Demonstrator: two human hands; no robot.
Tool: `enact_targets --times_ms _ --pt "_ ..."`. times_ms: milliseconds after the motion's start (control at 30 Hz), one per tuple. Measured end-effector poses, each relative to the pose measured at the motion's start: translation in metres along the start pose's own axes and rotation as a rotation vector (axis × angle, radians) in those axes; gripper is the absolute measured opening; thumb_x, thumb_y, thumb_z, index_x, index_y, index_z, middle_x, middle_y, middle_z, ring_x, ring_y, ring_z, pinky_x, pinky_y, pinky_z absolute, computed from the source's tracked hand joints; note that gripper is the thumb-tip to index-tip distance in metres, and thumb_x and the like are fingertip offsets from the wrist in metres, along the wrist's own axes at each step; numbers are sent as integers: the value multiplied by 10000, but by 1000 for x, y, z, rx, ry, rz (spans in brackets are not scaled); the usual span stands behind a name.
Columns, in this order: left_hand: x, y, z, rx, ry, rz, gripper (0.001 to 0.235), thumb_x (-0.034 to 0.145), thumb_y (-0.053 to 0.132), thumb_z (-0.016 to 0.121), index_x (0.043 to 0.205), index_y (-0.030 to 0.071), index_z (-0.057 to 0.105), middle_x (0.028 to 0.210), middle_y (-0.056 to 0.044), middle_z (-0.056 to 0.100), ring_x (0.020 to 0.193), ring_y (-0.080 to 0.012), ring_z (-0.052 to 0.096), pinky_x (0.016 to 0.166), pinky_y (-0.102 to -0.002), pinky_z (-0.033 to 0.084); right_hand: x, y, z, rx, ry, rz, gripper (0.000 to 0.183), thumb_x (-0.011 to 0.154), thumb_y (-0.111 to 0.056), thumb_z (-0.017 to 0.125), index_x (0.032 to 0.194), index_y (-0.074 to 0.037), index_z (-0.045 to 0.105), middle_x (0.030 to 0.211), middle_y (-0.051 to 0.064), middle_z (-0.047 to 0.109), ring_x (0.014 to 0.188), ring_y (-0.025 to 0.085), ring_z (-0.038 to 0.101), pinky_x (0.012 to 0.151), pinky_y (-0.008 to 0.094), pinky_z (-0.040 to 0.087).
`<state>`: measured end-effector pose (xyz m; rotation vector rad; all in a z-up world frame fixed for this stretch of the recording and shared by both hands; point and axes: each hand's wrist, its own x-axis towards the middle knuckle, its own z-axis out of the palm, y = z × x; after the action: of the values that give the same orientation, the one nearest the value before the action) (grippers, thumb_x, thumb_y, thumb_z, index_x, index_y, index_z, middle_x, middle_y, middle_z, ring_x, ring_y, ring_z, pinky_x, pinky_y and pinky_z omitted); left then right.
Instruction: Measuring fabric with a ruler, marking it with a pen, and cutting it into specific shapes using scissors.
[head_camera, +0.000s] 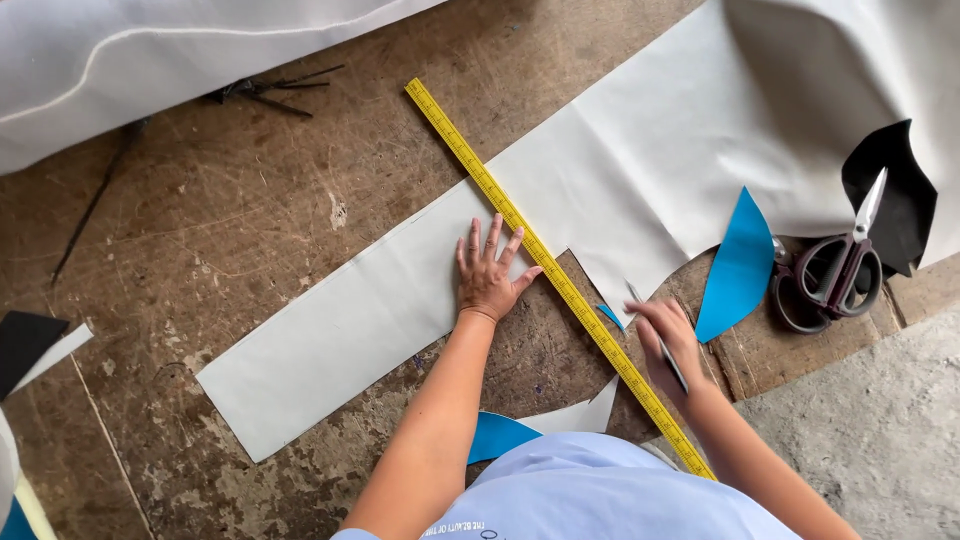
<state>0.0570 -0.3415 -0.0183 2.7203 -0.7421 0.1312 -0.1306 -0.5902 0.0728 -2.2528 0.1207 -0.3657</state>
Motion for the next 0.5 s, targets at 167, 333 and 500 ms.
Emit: enact_targets --times_ms 167,333,500 --pt "1 1 -2 -11 -7 -7 743 936 793 406 1571 409 369 1719 -28 226 1566 -409 199 1187 -650 218 139 -26 55 136 -12 -87 334 1048 -201 594 1362 -92 623 949 117 746 858 371 668 802 492 522" --pt "1 4 -6 -13 -18 -2 692 964 730 435 1567 396 373 1717 -37 238 1556 -424 226 1181 -664 219 223 -27 110 274 -164 33 230 1025 -246 666 1192 -105 734 922 117 745 915 355 695 866 482 514" --pt "2 4 -10 -49 -33 -12 675 971 690 472 1569 392 379 1723 -24 219 1566 -423 196 1188 -666 210 259 -25 146 189 -248 85 241 1017 -268 601 1165 -133 736 915 81 764 942 359 684 881 493 520"
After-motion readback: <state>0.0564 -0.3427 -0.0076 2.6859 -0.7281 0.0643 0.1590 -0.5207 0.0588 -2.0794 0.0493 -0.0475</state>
